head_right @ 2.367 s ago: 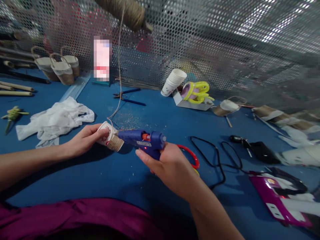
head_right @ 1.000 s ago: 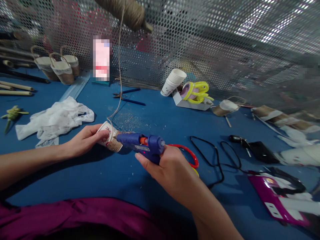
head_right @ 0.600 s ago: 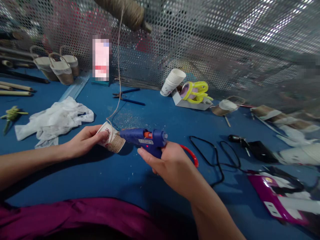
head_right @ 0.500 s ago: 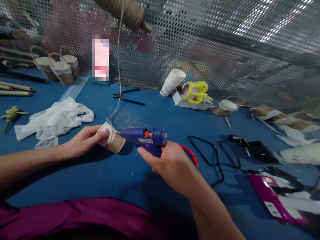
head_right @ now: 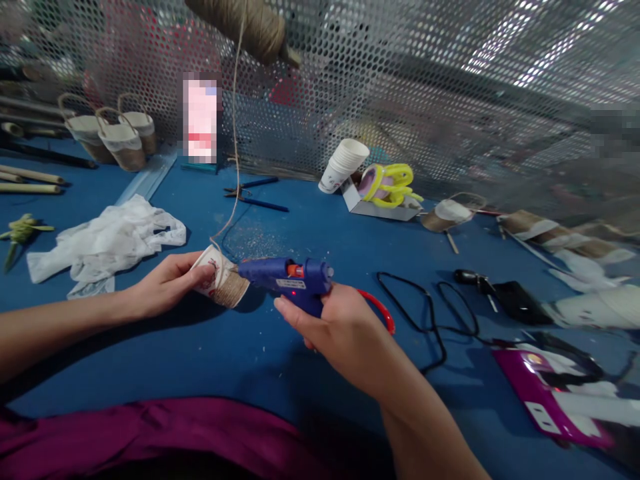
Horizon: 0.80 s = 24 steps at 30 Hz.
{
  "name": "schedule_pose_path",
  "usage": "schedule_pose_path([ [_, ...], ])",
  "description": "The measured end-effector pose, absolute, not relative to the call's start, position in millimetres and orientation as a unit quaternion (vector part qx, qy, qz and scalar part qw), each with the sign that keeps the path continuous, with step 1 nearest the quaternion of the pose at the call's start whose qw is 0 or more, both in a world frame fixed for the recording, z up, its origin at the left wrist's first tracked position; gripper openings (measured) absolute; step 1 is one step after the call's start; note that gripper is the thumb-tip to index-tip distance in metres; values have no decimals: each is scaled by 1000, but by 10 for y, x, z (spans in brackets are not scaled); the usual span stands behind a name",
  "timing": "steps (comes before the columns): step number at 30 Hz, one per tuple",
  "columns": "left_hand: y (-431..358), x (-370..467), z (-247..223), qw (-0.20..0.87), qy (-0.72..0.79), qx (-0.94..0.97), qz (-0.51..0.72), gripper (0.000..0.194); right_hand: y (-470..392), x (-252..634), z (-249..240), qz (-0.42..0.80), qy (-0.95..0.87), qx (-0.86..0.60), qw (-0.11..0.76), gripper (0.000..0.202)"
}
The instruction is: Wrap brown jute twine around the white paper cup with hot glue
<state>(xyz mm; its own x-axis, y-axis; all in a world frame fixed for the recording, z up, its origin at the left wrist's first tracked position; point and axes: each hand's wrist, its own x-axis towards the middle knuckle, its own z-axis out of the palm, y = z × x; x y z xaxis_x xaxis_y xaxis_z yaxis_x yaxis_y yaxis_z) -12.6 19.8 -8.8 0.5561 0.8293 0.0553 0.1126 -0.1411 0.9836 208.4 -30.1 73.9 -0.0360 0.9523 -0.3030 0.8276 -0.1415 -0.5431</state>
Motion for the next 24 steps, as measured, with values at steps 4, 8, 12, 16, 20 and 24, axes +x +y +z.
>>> schedule_pose_path([
  [4,190,-136,-78,543,349,696,316,31,-305,2112,726,317,-676,-656,108,37],
  [8,183,-154,-66,526,341,715,310,31,-325,2170,707,322,-691,-639,100,36],
  [12,180,-166,-56,516,332,726,310,29,-285,2173,698,322,-657,-678,78,45],
  [16,177,-171,-58,511,320,734,312,27,-249,2154,690,329,-643,-687,77,46],
  [20,181,-166,-68,505,321,738,310,29,-292,2156,723,330,-649,-681,77,46],
  [24,178,-161,-50,501,318,742,311,29,-307,2151,753,331,-654,-677,71,45],
])
